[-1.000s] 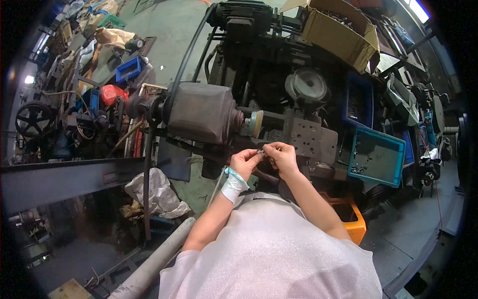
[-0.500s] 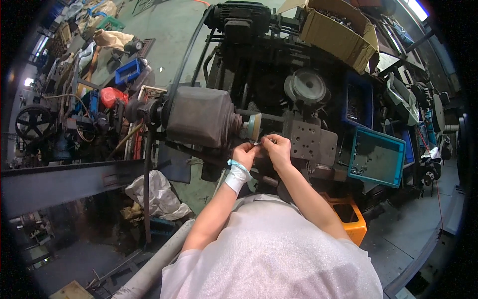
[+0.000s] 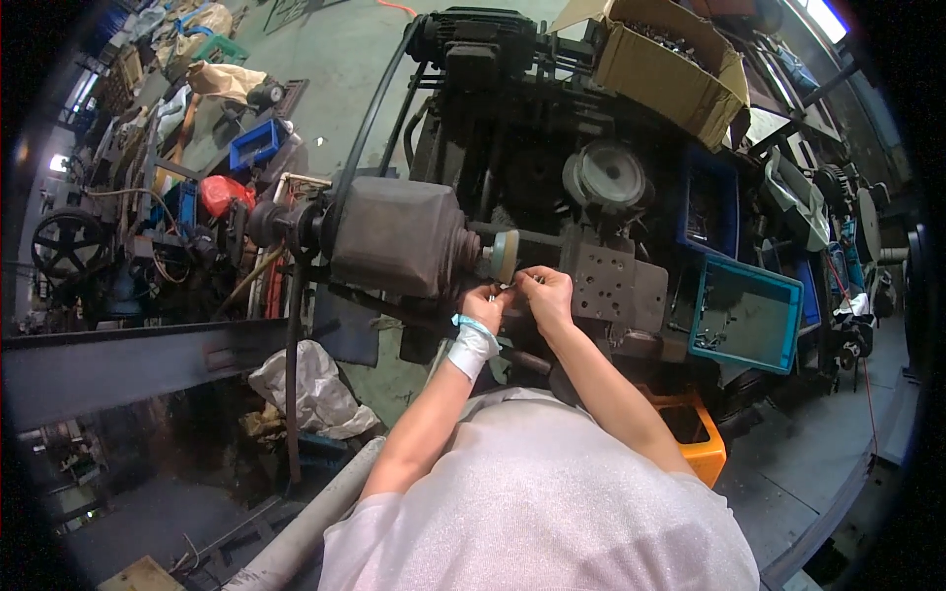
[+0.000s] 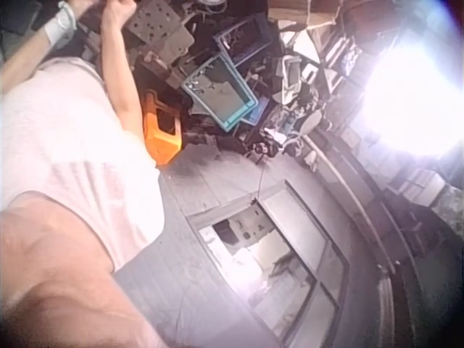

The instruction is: The person deburrs or polishes small metal components using a bench grinder.

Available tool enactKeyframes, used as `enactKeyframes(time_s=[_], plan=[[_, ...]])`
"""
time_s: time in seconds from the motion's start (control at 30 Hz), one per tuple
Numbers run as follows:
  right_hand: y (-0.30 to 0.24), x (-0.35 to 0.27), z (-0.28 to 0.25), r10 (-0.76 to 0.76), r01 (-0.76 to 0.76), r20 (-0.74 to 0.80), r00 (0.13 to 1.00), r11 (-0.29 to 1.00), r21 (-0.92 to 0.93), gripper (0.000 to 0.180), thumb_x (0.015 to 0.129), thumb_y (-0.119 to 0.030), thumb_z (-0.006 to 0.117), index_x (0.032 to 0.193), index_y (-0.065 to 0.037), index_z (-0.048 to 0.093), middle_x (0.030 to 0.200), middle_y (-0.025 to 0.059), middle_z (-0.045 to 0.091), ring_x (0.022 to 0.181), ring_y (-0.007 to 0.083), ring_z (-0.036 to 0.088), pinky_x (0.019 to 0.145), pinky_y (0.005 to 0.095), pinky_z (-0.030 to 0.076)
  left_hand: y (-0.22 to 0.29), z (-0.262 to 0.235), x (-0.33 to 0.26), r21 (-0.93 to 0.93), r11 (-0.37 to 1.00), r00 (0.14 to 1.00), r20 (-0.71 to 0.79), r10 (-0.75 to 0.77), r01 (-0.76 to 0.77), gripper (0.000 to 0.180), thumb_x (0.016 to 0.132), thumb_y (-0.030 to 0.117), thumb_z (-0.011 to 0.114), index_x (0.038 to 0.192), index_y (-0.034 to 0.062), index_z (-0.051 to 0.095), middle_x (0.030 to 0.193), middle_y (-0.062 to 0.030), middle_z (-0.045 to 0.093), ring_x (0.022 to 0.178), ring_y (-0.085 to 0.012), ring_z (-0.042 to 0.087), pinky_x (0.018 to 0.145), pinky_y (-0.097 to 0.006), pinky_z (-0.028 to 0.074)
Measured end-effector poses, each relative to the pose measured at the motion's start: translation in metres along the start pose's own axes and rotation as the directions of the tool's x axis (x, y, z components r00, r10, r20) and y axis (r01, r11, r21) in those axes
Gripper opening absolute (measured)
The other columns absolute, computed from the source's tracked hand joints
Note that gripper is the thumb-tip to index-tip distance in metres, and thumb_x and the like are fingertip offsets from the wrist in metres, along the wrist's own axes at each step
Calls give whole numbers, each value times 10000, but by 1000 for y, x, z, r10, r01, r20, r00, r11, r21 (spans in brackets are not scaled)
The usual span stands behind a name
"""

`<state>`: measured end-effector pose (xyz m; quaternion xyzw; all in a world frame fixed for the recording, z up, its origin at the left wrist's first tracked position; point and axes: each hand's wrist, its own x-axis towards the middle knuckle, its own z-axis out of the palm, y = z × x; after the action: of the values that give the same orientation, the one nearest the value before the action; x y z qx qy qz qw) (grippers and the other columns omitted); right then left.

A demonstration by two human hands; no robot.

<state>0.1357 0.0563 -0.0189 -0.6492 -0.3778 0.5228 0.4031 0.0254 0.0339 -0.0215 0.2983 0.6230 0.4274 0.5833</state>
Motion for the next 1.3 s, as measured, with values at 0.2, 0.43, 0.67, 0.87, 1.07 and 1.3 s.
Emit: enactKeyframes(time_s=[0.2,0.43,0.67,0.87,1.07,1.3], plan=[[-1,-5,-5,-25,24,28,999,999,37,175,697,-132,598,762,29,624,543,23,534,518,70,448,477,247,370,10,-3,-9,85,995,999,0,-48,47,112,744,140,610,723,34,581,604,8,533,446,-63,429,380,-207,319],[-13,-22,-25,-120,106,174,978,990,88,177,704,-122,596,825,2,634,596,1,547,520,52,430,468,217,350,25,-18,-30,-287,857,894,270,-357,428,198,766,286,607,777,89,586,640,31,555,513,-35,458,426,-170,328],[-11,-25,-21,-23,1,151,988,990,142,165,700,-108,604,801,20,629,614,-5,552,513,46,426,459,205,340,3,-16,-18,-227,963,962,259,-85,147,148,775,239,598,788,91,594,666,33,573,529,-29,456,436,-168,329],[-2,-12,-13,-8,3,57,998,997,77,155,692,-104,624,751,38,619,593,0,544,514,55,433,461,211,345,10,-13,-13,-10,994,975,194,-104,108,139,773,192,590,788,54,598,670,17,584,519,-38,470,435,-176,347],[-7,-6,-8,100,-107,67,993,989,102,146,687,-77,615,760,50,614,609,29,563,539,77,465,488,228,376,6,-5,-9,-44,998,995,90,-50,54,152,753,215,610,719,68,587,636,37,540,493,-51,452,411,-192,331],[-14,-9,-2,85,-92,48,995,980,178,132,697,-46,598,763,68,603,658,62,581,576,89,493,509,223,387,1,-8,-5,-49,999,997,76,-14,17,164,748,229,611,705,75,576,625,44,527,492,-56,445,412,-196,334]])
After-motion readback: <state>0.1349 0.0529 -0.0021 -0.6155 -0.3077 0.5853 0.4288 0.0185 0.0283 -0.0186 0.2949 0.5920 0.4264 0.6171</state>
